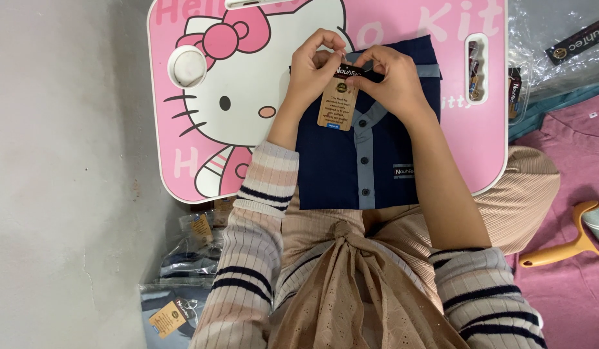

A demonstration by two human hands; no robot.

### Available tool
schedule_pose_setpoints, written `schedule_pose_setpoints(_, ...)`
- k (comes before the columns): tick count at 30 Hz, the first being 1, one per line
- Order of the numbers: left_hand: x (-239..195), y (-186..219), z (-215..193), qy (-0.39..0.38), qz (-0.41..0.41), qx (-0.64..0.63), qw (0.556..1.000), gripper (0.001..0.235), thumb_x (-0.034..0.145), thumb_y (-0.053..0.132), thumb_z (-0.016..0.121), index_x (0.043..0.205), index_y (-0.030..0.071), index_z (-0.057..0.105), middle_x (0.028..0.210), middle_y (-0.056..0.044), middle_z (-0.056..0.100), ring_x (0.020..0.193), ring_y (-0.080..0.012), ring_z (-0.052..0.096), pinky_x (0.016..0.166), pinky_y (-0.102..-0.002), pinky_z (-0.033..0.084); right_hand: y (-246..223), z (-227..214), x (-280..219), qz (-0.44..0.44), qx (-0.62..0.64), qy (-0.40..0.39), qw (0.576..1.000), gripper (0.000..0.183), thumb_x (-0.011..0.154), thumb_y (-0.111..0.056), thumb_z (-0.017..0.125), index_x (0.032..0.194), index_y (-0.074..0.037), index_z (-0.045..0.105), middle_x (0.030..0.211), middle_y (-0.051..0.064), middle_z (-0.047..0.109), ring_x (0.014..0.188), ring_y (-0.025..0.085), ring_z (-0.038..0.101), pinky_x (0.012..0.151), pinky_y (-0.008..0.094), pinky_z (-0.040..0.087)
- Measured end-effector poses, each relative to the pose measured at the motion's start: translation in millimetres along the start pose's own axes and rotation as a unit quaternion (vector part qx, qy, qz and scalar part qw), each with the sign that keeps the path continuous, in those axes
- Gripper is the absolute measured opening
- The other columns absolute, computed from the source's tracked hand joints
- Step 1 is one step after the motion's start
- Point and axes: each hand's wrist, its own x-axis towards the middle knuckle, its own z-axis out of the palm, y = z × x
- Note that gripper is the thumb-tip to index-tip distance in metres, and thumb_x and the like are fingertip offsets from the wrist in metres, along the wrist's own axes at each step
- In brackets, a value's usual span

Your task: The person attaches a tag to a folded blue shirt using a string and needle, then places the shirt into a clear plastic bag and seals it. The person is sitting on the floor with a Hello Kitty tray on their lap.

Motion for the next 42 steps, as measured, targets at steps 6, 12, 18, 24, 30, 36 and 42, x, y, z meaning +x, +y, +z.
schedule_pose_setpoints(6,0.6,-1.2,-2.1,-0.005,0.006,0.008,1.0,0.022,0.086,-0.011,0.06,0.101,0.005,0.065,0.092,-0.004,0.064,0.062,-0.0062,0.06,0.055,-0.016,0.044,1.1,0.0,0.1,0.002,0.002,0.0,1.0,0.025,0.081,-0.002,0.093,0.094,-0.004,0.071,0.068,-0.001,0.05,0.056,0.01,0.034,0.054,0.025,0.032)
schedule_pose_setpoints(12,0.6,-8.3,-16.1,-0.096,-0.019,-0.046,0.994,0.045,0.083,-0.016,0.06,0.119,0.011,0.059,0.106,-0.006,0.064,0.084,-0.0104,0.069,0.066,-0.017,0.046,1.2,-0.9,0.0,0.006,0.009,0.004,1.0,0.026,0.082,-0.003,0.094,0.093,-0.004,0.071,0.07,-0.001,0.052,0.058,0.01,0.036,0.055,0.025,0.034)
schedule_pose_setpoints(18,0.3,-11.8,-20.9,-0.137,-0.037,-0.061,0.988,0.057,0.08,-0.021,0.06,0.125,0.013,0.056,0.111,-0.005,0.062,0.091,-0.0095,0.069,0.07,-0.017,0.043,0.8,-1.1,0.2,-0.004,0.006,0.007,1.0,0.026,0.081,-0.002,0.094,0.096,-0.004,0.072,0.071,0.0,0.053,0.057,0.01,0.037,0.053,0.025,0.033)
schedule_pose_setpoints(24,0.6,-15.5,-19.0,-0.121,-0.036,-0.078,0.989,0.056,0.081,-0.025,0.061,0.124,0.011,0.056,0.113,-0.007,0.062,0.094,-0.0113,0.071,0.069,-0.018,0.047,2.6,-3.5,-0.8,-0.09,-0.042,0.056,0.993,0.013,0.096,-0.003,0.06,0.108,-0.001,0.065,0.079,0.006,0.051,0.073,0.022,0.047,0.08,0.036,0.036)
schedule_pose_setpoints(30,1.1,-14.3,-18.3,-0.112,-0.032,-0.075,0.99,0.053,0.08,-0.023,0.062,0.122,0.009,0.057,0.112,-0.007,0.063,0.088,-0.0098,0.069,0.063,-0.017,0.042,7.9,-2.5,-2.2,-0.076,-0.096,0.058,0.991,0.01,0.1,0.004,0.053,0.1,-0.002,0.06,0.088,0.007,0.063,0.084,0.025,0.051,0.097,0.038,0.038)
schedule_pose_setpoints(36,0.6,-12.0,-18.1,-0.112,-0.036,-0.077,0.99,0.051,0.08,-0.022,0.062,0.121,0.008,0.058,0.113,-0.008,0.063,0.087,-0.0101,0.069,0.061,-0.017,0.044,7.0,-0.8,-1.2,-0.087,-0.135,0.048,0.986,0.007,0.099,0.003,0.063,0.098,-0.003,0.065,0.094,0.007,0.057,0.084,0.023,0.049,0.087,0.034,0.035)
schedule_pose_setpoints(42,0.8,-14.3,-18.9,-0.109,-0.033,-0.066,0.991,0.051,0.079,-0.022,0.062,0.12,0.009,0.058,0.111,-0.007,0.063,0.088,-0.0099,0.069,0.066,-0.017,0.046,5.3,-1.9,-0.5,-0.087,-0.124,0.048,0.987,0.009,0.098,0.005,0.066,0.097,-0.003,0.067,0.093,0.006,0.056,0.082,0.022,0.051,0.087,0.034,0.035)
